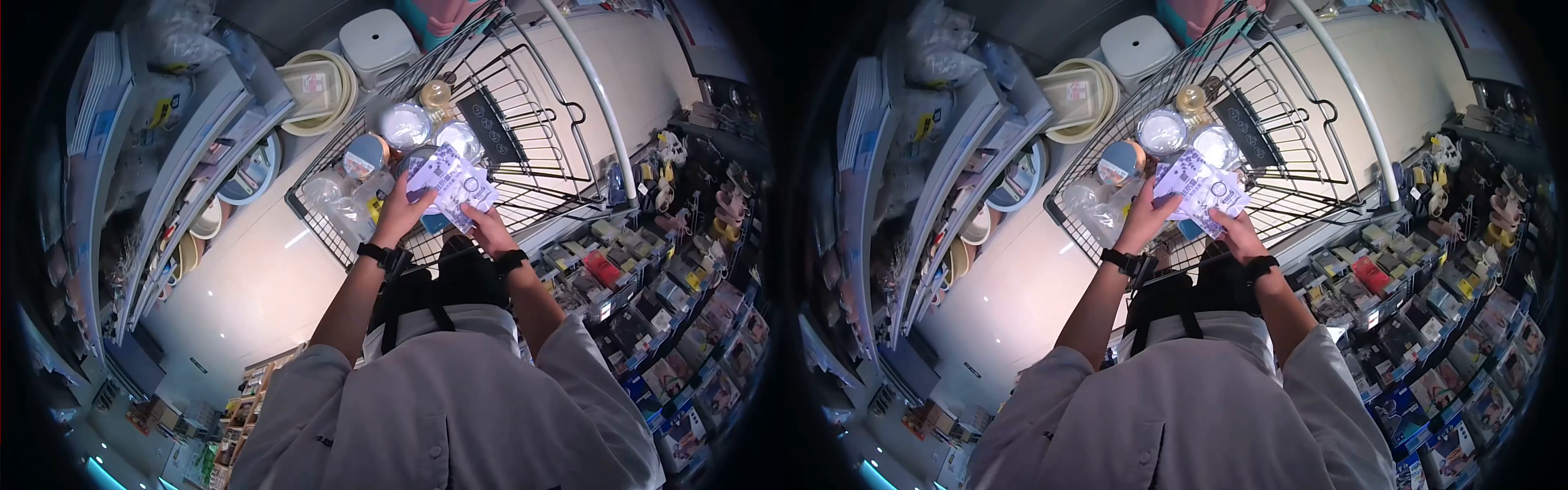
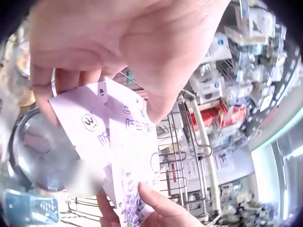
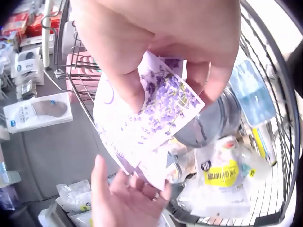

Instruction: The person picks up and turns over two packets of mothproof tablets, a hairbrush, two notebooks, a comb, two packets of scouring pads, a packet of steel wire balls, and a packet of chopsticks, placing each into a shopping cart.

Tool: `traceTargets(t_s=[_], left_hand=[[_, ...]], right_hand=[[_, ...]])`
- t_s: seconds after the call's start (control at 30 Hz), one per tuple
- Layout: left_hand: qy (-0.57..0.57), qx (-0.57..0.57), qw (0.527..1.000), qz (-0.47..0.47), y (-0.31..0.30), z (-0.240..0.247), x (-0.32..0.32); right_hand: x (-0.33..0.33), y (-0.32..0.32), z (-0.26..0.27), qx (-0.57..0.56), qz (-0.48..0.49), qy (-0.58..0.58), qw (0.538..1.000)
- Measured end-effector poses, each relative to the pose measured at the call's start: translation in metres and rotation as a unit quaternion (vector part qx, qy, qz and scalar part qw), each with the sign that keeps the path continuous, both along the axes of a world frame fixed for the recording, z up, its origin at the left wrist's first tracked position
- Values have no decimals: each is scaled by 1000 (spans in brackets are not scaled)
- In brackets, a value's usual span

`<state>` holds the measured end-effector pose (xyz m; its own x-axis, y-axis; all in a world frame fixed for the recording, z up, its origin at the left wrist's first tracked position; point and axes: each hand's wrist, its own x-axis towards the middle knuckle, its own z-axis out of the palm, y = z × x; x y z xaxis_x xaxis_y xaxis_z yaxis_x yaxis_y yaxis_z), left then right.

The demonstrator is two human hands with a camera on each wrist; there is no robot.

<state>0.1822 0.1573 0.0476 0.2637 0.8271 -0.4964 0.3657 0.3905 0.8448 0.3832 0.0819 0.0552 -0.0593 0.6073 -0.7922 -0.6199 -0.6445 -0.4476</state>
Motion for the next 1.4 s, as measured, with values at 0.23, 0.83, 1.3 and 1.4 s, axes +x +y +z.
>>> traceTargets(t_s=[0.23, 0.83, 1.3, 1.4], left_hand=[[84, 135, 977, -143, 106, -76, 84], [320, 120, 880, -329, 107, -139, 140], [460, 119, 857, 198, -68, -28, -102], [451, -152, 843, 250, -126, -84, -159]], right_hand=[[50, 41, -114, -137, 77, -102, 982], [60, 38, -227, -199, 15, -108, 974], [178, 51, 167, 265, 204, -796, 504], [222, 47, 156, 55, 236, -843, 480]])
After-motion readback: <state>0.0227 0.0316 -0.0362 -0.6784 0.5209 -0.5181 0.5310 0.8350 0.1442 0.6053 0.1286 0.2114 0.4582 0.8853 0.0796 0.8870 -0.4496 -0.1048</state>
